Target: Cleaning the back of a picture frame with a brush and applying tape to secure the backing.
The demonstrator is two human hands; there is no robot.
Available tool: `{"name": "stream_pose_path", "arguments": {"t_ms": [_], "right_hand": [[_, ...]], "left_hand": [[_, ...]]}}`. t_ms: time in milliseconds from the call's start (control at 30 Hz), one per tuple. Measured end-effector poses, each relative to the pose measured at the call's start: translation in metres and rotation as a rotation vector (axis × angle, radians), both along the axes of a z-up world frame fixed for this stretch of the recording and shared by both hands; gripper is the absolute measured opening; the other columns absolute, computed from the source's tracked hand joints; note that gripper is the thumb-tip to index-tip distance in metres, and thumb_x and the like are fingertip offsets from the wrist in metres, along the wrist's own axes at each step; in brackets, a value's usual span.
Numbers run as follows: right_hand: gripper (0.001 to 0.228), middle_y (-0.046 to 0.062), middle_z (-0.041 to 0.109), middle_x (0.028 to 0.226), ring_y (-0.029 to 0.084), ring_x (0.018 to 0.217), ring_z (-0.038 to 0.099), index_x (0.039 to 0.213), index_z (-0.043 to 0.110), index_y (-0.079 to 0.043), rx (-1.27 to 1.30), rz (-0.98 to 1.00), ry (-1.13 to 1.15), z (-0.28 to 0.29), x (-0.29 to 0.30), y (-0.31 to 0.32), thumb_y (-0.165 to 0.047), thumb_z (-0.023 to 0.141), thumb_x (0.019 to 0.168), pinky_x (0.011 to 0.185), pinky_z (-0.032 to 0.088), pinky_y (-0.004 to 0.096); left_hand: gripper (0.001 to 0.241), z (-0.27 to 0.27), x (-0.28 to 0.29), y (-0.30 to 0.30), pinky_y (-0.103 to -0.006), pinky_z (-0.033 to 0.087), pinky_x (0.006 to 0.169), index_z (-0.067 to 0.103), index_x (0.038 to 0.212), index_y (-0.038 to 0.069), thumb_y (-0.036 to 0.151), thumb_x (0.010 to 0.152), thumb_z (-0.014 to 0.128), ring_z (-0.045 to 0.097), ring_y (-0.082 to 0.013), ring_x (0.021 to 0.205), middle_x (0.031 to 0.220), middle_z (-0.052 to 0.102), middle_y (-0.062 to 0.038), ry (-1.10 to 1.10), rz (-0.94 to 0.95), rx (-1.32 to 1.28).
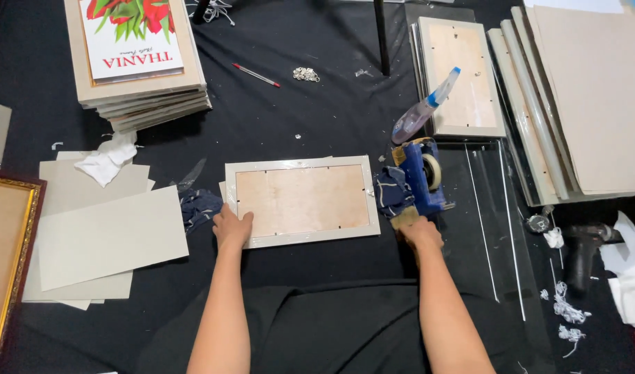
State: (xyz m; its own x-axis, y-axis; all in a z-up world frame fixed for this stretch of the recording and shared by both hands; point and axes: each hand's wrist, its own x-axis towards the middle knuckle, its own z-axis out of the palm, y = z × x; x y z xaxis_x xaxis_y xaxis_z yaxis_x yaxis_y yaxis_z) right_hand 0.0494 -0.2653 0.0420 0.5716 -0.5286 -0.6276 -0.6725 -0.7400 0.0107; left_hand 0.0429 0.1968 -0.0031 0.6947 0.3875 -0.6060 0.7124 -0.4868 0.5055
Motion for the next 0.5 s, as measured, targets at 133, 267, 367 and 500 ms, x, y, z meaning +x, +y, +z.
{"name": "stream_pose_path", "arguments": {"t_ms": [133,267,367,500], "right_hand": [[0.100,0.031,0.040,0.154,0.044,0.142,0.045,0.150,0.035,-0.005,0.078,-0.053,0.016,-0.006,-0.013,0.007,-0.054,0.082,0.077,0.116,0.040,0.055],[0.076,0.027,0.055,0.140,0.043,0.134,0.054,0.129,0.029,-0.019,0.053,0.018,0.119,-0.049,-0.021,-0.013,-0.028,0.088,0.082,0.111,0.044,0.055],[0.063,0.023,0.065,0.129,0.039,0.124,0.063,0.123,0.036,-0.018,0.072,0.096,0.121,-0.049,-0.009,-0.020,-0.036,0.081,0.082,0.103,0.052,0.053],[0.040,0.029,0.065,0.117,0.035,0.075,0.076,0.126,0.047,-0.013,0.273,-0.061,-0.131,0.087,-0.008,0.029,-0.026,0.058,0.090,0.057,0.063,0.037]], "left_hand": [[0.087,0.002,0.001,0.001,-0.0541,0.024,0.122,0.026,0.163,0.008,0.042,0.093,0.064,0.028,-0.0488,0.148,0.159,0.030,-0.027,-0.033,0.037,-0.049],[0.093,0.013,-0.004,-0.003,-0.0530,0.021,0.123,0.025,0.163,0.008,0.048,0.090,0.067,0.028,-0.0482,0.149,0.158,0.031,-0.026,-0.052,0.006,-0.057],[0.094,0.020,-0.005,-0.001,-0.0495,0.017,0.125,0.024,0.163,0.009,0.051,0.090,0.066,0.029,-0.0441,0.150,0.159,0.032,-0.025,-0.056,-0.027,-0.060],[0.095,0.035,-0.007,0.001,-0.0451,0.014,0.127,0.023,0.164,0.011,0.054,0.090,0.065,0.028,-0.0378,0.153,0.161,0.031,-0.024,-0.034,-0.051,-0.079]]}}
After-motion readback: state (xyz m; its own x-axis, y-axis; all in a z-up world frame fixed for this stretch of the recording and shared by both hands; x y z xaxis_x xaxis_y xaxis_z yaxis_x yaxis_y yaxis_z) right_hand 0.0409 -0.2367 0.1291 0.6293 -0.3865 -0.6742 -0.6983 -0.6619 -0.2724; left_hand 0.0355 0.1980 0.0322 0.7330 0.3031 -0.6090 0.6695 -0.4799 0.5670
